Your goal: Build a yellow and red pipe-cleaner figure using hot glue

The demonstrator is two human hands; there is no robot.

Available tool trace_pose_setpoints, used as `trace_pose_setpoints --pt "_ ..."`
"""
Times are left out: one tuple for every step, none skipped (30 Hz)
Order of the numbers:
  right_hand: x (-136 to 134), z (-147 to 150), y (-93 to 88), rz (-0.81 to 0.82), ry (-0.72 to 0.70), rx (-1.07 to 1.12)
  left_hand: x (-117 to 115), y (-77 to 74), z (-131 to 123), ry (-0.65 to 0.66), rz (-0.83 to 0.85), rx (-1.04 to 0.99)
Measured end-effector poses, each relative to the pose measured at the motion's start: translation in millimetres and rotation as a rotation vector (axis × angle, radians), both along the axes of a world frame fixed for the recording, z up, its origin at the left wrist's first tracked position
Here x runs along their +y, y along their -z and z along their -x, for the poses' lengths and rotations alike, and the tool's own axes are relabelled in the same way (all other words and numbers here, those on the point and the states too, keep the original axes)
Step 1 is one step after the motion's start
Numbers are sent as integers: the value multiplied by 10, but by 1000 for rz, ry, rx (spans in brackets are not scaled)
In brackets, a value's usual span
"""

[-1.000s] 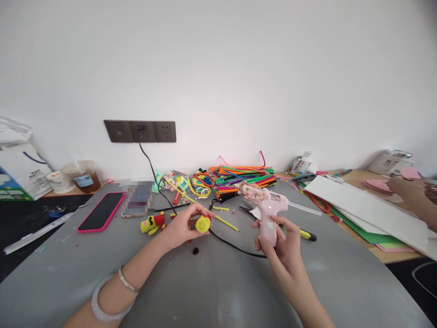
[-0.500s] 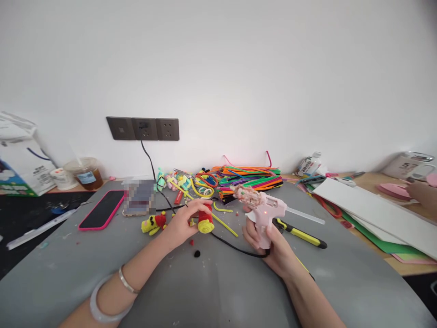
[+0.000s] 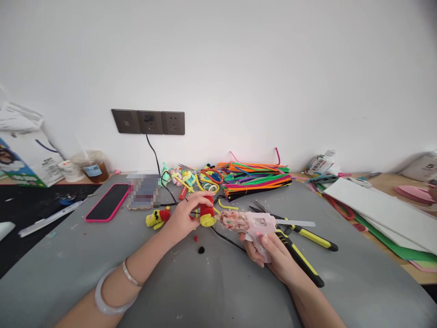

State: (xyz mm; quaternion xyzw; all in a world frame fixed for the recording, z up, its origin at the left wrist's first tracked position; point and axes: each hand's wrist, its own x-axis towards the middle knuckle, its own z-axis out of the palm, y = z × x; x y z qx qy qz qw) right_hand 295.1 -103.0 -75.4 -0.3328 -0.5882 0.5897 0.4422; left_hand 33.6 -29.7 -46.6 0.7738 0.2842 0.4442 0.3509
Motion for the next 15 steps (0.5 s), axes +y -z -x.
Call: trace_pose_setpoints --pt "0 -2 2 2 -1 -10 0 0 1 -5 -2 2" --pt "-1 -4 4 4 -2 -20 0 -1 2 -6 -3 5" --pt "-1 -6 8 6 -1 -27 -1 -1 3 -5 -6 8" --pt "-2 -6 11 8 -1 -32 -2 -1 4 -3 -9 12" --pt "-1 -7 14 10 -1 -35 -3 0 4 2 -14 17" --pt "-1 -6 15 10 1 -38 -4 1 4 6 -18 22" --pt "0 -5 15 11 3 -43 -4 1 4 8 -22 26" --pt "0 -3 14 12 5 -50 -4 2 5 10 -25 29" --pt "1 -2 10 11 5 -57 -4 3 5 9 -28 29" --pt "2 -1 6 9 2 -64 -3 3 6 9 -31 29" --pt "3 0 3 7 -1 -66 -2 3 8 8 -34 30" --pt "3 0 0 4 -5 -67 -1 4 10 8 -36 32" --pt "2 -1 -1 1 -8 -63 -1 4 13 7 -38 36" --pt "2 -2 0 -2 -11 -59 0 5 15 7 -38 43" --pt "1 -3 2 -3 -11 -55 0 6 18 8 -38 50"
